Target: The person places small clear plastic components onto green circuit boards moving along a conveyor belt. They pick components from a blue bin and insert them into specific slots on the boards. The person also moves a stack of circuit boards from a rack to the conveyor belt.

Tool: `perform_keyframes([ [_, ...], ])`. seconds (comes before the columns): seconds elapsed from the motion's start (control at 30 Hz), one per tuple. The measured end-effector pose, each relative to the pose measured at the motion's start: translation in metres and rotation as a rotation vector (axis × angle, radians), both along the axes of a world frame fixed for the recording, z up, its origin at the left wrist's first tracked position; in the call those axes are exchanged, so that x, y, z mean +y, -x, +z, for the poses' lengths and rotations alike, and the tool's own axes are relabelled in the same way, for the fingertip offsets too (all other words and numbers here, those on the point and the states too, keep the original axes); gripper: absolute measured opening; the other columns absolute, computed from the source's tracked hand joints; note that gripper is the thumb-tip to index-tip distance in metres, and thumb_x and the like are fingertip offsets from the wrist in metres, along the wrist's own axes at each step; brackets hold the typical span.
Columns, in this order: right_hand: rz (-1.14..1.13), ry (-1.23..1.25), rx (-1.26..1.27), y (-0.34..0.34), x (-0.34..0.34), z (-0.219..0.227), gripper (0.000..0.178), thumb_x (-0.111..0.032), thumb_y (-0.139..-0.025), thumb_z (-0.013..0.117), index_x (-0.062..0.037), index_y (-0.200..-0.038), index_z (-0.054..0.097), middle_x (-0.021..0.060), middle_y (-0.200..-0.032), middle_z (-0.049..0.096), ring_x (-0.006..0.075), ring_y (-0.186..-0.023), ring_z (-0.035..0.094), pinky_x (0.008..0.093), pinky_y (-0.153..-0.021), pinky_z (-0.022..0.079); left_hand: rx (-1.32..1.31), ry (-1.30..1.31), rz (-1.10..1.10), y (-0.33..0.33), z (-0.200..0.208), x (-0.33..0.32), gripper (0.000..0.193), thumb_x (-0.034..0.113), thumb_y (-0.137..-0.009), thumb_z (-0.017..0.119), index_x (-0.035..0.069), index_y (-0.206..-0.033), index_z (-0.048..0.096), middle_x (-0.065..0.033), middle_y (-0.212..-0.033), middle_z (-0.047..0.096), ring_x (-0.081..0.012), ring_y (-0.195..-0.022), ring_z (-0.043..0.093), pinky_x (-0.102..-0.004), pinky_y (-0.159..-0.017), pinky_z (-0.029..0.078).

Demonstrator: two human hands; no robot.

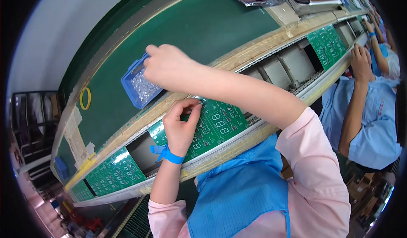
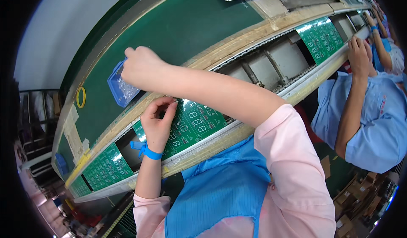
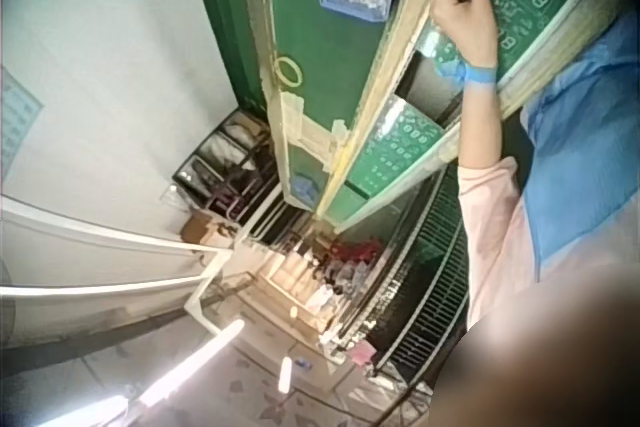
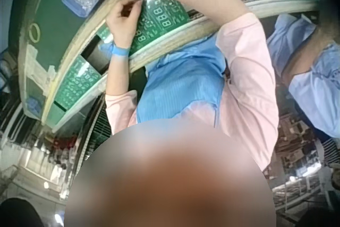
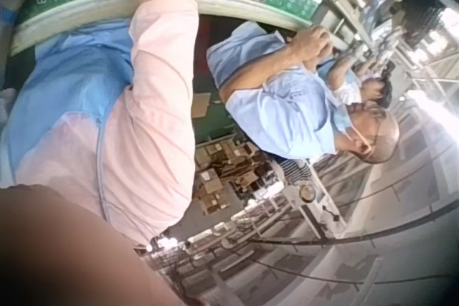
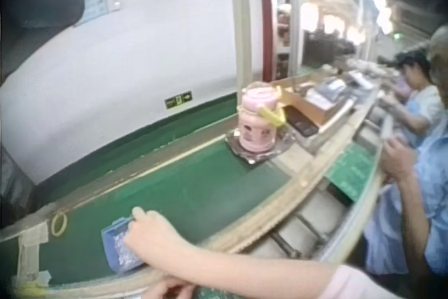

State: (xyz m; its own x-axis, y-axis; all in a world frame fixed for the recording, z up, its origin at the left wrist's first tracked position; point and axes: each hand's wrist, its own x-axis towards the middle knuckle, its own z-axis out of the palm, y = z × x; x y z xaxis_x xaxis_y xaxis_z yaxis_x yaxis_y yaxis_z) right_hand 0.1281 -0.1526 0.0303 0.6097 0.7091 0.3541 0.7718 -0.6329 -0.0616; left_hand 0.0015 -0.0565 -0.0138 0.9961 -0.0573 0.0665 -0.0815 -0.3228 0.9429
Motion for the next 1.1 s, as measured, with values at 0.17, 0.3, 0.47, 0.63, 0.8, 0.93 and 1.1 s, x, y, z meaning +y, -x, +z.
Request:
perform_keyframes([
  [0.17,-0.106,0.039,0.017,0.007,0.016,0.000,0.011,-0.017,-0.070,0.068,-0.0096,-0.073,0.074,0.0031,-0.076,0.069,0.0235,-0.090,0.058,0.0321,-0.070,0.047,0.015,0.004,0.012,0.001,-0.003,0.000,0.010,0.000,-0.082,0.072,-0.003,-0.091,0.067,-0.0073,-0.085,0.068,-0.0119,-0.074,0.062,-0.0248,-0.070,0.050],
  [0.3,-0.167,-0.043,0.104,0.006,0.025,0.002,0.011,-0.018,-0.070,0.068,-0.0092,-0.072,0.073,0.0046,-0.073,0.069,0.0243,-0.086,0.060,0.0336,-0.069,0.047,0.030,0.009,0.041,0.001,-0.001,-0.004,0.010,0.000,-0.081,0.072,-0.003,-0.089,0.066,-0.0067,-0.081,0.067,-0.0118,-0.071,0.061,-0.0249,-0.067,0.049],
  [0.47,-0.203,-0.214,0.101,0.009,0.012,0.013,0.010,-0.017,-0.070,0.067,-0.0084,-0.073,0.072,0.0074,-0.075,0.070,0.0257,-0.084,0.062,0.0364,-0.069,0.049,-0.013,-0.111,0.037,-0.002,0.004,-0.006,0.009,0.000,-0.081,0.071,-0.002,-0.089,0.067,-0.0072,-0.078,0.066,-0.0129,-0.067,0.061,-0.0262,-0.065,0.049],
  [0.63,-0.276,-0.474,0.275,0.012,-0.023,0.019,0.011,-0.014,-0.078,0.064,-0.0079,-0.079,0.073,0.0103,-0.080,0.070,0.0311,-0.087,0.063,0.0422,-0.074,0.052,-0.072,-0.284,-0.003,-0.005,0.013,-0.010,0.010,0.000,-0.081,0.071,-0.001,-0.090,0.069,-0.0103,-0.080,0.067,-0.0176,-0.068,0.063,-0.0294,-0.064,0.051],
  [0.8,-0.331,-0.726,0.282,0.027,-0.079,0.000,0.016,-0.017,-0.084,0.064,-0.0035,-0.087,0.071,0.0115,-0.085,0.069,0.0312,-0.084,0.064,0.0422,-0.074,0.053,-0.212,-0.459,-0.097,-0.008,0.021,-0.021,0.012,-0.002,-0.078,0.071,-0.001,-0.091,0.070,-0.0126,-0.087,0.068,-0.0257,-0.078,0.063,-0.0344,-0.071,0.051],
  [0.93,-0.359,-0.897,0.326,0.033,-0.096,-0.017,0.014,-0.012,-0.084,0.066,-0.0002,-0.091,0.070,0.0139,-0.085,0.069,0.0310,-0.072,0.067,0.0363,-0.067,0.054,-0.318,-0.532,-0.155,-0.011,0.020,-0.019,0.010,-0.003,-0.082,0.068,-0.002,-0.092,0.070,-0.0129,-0.090,0.068,-0.0224,-0.080,0.064,-0.0314,-0.073,0.050],
  [1.1,-0.335,-0.928,0.339,0.036,-0.098,-0.018,0.012,-0.010,-0.084,0.065,-0.0001,-0.089,0.069,0.0142,-0.085,0.069,0.0313,-0.075,0.067,0.0379,-0.069,0.054,-0.264,-0.558,-0.117,-0.008,0.020,-0.026,0.007,-0.003,-0.081,0.069,-0.002,-0.088,0.068,-0.0125,-0.092,0.069,-0.0273,-0.085,0.062,-0.0357,-0.076,0.050],
])
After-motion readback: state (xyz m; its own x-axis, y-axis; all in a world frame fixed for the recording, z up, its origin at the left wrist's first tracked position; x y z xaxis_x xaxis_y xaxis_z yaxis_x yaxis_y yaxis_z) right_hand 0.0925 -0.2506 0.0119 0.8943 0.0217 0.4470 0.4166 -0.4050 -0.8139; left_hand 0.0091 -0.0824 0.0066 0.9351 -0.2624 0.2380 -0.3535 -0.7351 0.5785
